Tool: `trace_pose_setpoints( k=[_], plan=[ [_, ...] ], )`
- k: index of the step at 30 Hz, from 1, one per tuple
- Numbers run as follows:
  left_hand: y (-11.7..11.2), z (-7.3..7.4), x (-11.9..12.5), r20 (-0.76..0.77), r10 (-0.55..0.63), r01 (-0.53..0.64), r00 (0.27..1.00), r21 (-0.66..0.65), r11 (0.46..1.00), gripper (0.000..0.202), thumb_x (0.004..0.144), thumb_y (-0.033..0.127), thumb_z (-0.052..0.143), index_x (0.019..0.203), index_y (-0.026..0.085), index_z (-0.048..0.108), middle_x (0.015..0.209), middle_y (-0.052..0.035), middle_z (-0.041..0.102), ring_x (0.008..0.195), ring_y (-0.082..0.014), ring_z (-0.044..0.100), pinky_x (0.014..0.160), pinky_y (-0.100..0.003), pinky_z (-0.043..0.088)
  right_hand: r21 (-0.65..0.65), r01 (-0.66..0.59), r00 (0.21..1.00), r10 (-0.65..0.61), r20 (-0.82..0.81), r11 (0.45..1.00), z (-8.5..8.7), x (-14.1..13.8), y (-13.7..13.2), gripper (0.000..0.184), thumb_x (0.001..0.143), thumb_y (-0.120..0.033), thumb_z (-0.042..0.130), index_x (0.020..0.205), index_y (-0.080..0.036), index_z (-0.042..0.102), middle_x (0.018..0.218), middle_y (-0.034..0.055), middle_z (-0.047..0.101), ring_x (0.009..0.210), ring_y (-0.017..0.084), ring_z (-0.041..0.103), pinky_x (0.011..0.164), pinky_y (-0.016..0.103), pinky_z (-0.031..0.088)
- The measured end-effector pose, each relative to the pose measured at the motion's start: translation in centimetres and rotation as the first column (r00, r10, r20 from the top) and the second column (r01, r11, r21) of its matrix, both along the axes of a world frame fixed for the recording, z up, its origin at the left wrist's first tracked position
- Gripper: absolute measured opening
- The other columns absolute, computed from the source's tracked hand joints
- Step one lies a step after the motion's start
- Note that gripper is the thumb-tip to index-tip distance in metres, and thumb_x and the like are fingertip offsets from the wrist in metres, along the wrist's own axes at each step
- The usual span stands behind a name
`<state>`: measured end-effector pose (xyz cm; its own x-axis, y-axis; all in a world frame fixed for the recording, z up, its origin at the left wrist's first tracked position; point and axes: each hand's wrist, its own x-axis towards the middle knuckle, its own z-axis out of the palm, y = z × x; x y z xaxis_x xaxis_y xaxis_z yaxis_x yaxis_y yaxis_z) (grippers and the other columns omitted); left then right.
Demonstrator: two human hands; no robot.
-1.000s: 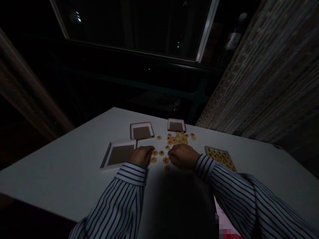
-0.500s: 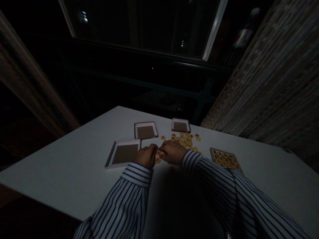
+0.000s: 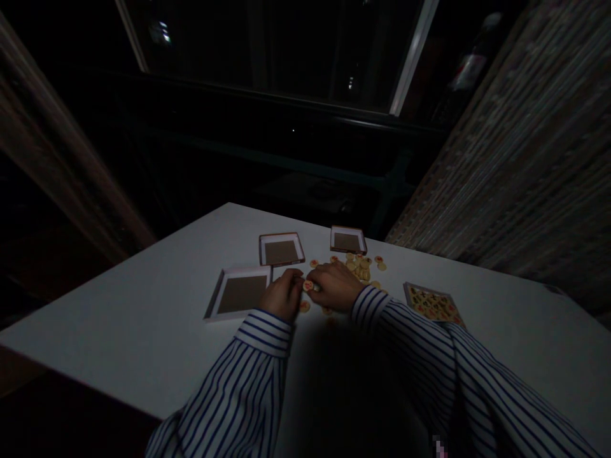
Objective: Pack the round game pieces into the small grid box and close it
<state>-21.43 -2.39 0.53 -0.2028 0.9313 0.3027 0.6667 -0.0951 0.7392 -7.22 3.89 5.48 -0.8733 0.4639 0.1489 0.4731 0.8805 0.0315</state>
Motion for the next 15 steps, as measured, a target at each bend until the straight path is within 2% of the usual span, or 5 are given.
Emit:
trace_pose_setpoints(
  k=[4,9,12,15],
  plan=[
    [0.1,0.7,0.2,0.303,-0.015,-0.012,0.953,0.087,0.996,0.025,0.073,0.033,0.051,0.092,0.017,0.054,0.086,-0.0068,0.067,0.083,-0.0192,0.062,0.08,-0.034,0.046,0.021,0.022,0.997,-0.02,-0.077,1.0,0.8,0.3,-0.3,0.024,0.085,-0.032,0.042,0.092,-0.015,0.058,0.089,0.0083,0.064,0.088,0.02,0.056,0.08,0.034,0.03],
    [0.1,1.7,0.8,0.594,-0.027,-0.009,0.804,0.057,0.998,0.028,0.062,0.037,0.062,0.079,0.014,0.061,0.079,-0.007,0.069,0.078,-0.0194,0.063,0.077,-0.034,0.048,0.081,0.015,0.988,-0.002,-0.157,0.997,1.5,1.0,-0.8,0.025,0.085,-0.034,0.045,0.094,-0.014,0.057,0.091,0.0086,0.065,0.086,0.02,0.056,0.078,0.033,0.032],
    [-0.2,2.1,1.0,0.67,-0.028,0.001,0.742,0.041,0.999,0.034,0.056,0.039,0.069,0.079,0.013,0.064,0.076,-0.0062,0.069,0.075,-0.0193,0.063,0.076,-0.034,0.048,0.079,-0.001,0.985,0.015,-0.174,0.997,1.6,1.4,-1.0,0.026,0.084,-0.035,0.046,0.094,-0.014,0.058,0.091,0.0091,0.065,0.087,0.02,0.056,0.079,0.033,0.032],
    [-0.4,2.4,1.0,0.647,-0.014,-0.014,0.762,0.038,0.999,0.031,0.057,0.038,0.069,0.077,0.014,0.066,0.078,-0.0058,0.07,0.079,-0.0193,0.062,0.081,-0.034,0.046,0.06,-0.03,0.981,0.041,-0.188,0.998,1.6,1.8,-1.3,0.026,0.085,-0.035,0.045,0.095,-0.014,0.058,0.091,0.0092,0.065,0.087,0.019,0.057,0.079,0.032,0.032]
  ],
)
